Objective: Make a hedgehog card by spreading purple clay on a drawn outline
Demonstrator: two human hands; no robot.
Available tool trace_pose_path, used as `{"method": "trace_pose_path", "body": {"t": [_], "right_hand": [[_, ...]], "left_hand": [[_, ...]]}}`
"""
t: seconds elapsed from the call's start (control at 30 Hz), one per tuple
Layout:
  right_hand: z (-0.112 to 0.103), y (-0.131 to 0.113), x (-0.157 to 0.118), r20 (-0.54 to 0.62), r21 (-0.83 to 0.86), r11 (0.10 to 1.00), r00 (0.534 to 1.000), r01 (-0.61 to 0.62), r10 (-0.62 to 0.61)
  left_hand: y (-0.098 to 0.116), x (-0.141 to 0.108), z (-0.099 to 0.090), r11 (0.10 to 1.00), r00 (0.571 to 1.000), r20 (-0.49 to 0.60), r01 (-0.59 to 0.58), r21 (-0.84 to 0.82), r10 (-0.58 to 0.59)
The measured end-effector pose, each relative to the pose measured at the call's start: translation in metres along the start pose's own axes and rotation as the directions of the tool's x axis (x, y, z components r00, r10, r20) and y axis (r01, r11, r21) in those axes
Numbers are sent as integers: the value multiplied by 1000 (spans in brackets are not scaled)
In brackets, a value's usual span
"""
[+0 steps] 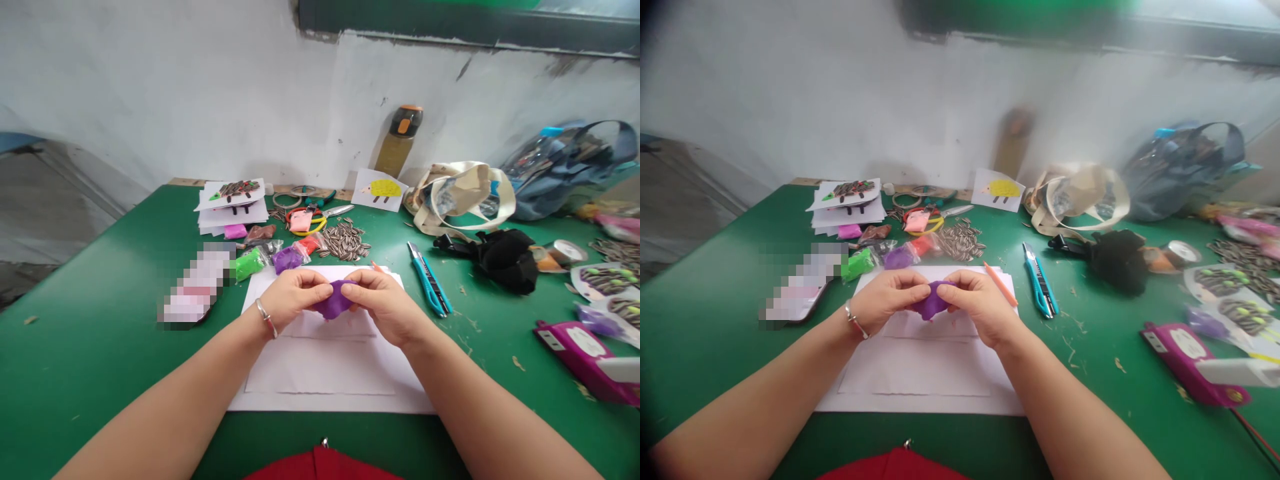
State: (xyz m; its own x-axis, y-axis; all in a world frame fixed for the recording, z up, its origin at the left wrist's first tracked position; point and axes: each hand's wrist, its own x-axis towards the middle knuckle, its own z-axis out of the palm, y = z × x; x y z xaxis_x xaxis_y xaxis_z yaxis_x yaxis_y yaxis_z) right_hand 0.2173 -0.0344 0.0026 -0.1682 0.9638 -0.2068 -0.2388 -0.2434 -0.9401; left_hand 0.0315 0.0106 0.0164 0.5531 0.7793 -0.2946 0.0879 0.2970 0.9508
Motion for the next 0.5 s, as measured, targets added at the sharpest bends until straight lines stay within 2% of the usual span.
{"method": "trace_pose_path", "body": {"t": [0.23, 0.4, 0.5], "right_hand": [[4, -4, -2, -5, -138, 990, 1000, -17, 17], [3, -4, 0, -55, -113, 994, 998, 13, -19], [0, -2, 2, -82, -116, 992, 995, 46, -56]], "left_hand": [[3, -2, 2, 999, 998, -42, -46, 26, 47], [3, -2, 3, 997, 997, -61, 48, -68, -52], [1, -1, 0, 997, 995, -67, 71, -37, -74]]}}
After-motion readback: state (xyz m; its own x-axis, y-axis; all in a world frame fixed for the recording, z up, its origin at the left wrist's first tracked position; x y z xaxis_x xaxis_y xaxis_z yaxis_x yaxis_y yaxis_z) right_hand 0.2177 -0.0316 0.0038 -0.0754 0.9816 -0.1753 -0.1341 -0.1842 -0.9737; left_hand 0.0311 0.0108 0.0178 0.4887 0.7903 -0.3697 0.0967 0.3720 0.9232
